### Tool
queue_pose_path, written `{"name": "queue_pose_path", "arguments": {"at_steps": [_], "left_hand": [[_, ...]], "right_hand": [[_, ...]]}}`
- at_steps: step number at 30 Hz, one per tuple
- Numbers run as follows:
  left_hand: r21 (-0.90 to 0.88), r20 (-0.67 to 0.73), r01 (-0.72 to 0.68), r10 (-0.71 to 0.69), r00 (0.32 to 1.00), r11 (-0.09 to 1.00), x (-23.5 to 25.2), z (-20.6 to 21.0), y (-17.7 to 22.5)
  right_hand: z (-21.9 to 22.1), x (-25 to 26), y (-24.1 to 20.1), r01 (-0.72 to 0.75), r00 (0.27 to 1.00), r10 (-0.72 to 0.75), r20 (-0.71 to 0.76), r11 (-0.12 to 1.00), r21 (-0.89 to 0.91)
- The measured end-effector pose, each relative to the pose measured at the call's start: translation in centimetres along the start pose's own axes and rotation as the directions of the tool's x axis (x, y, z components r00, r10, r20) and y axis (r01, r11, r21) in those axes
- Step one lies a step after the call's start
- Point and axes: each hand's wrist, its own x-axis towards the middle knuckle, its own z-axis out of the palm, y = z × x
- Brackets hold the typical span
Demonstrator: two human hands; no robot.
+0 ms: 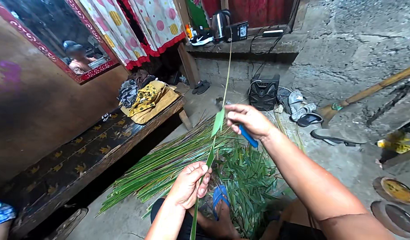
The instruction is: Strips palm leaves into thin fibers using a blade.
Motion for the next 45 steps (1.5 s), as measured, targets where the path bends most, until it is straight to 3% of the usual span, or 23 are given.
{"name": "queue_pose_path", "arguments": {"at_steps": [3,7,10,15,22,26,28,31,33,35,39,45], "left_hand": [[0.033,-0.005,-0.013,0.014,1.000,0.999,0.3,-0.3,0.1],[0.027,0.005,-0.018,0.018,1.000,0.999,1.4,-0.4,0.6],[-0.048,0.121,0.056,-0.050,0.991,0.997,2.2,-0.7,0.5],[-0.113,0.230,0.147,-0.118,0.966,0.983,2.1,-1.0,-0.4],[0.087,0.183,0.023,-0.039,0.982,0.996,1.7,-0.5,-1.1],[0.124,0.151,0.042,-0.060,0.987,0.991,1.1,-0.7,-1.7],[0.140,0.080,0.003,-0.015,0.997,0.990,1.0,-0.4,-1.7],[0.156,-0.046,-0.046,0.054,0.997,0.987,1.3,0.2,-0.7],[0.161,-0.061,-0.042,0.052,0.997,0.986,1.6,0.3,-0.1],[0.142,-0.027,-0.025,0.030,0.999,0.989,1.7,0.3,-0.1],[0.100,0.026,0.026,-0.028,0.999,0.995,1.5,0.5,-0.6],[0.028,0.015,0.046,-0.046,0.999,0.999,0.9,0.3,-1.2]], "right_hand": [[-0.7,-0.3,-0.7,0.002,0.998,0.000,-0.056,0.999,0.032],[1.3,-3.7,1.9,-0.139,0.974,0.147,0.171,0.989,-0.058],[2.7,-5.3,4.5,-0.139,0.961,0.133,0.240,0.990,0.005],[2.1,-5.1,3.8,-0.081,0.992,0.077,0.101,0.996,0.039],[0.0,-2.1,-0.1,-0.058,0.988,0.077,-0.134,0.988,0.143],[-0.7,-0.7,-1.2,-0.032,0.943,0.082,-0.322,0.987,0.158],[-1.1,-1.2,-0.7,-0.056,0.962,0.082,-0.261,0.993,0.107],[-0.6,-4.0,1.5,-0.130,0.990,0.132,0.045,0.991,-0.038],[0.4,-6.0,3.6,-0.144,0.945,0.156,0.288,0.988,-0.063],[1.6,-7.1,5.2,-0.152,0.904,0.146,0.401,0.988,-0.015],[1.9,-6.7,6.1,-0.105,0.924,0.068,0.377,0.991,0.079],[1.2,-4.9,6.1,-0.046,0.925,0.035,0.377,0.999,0.018]]}}
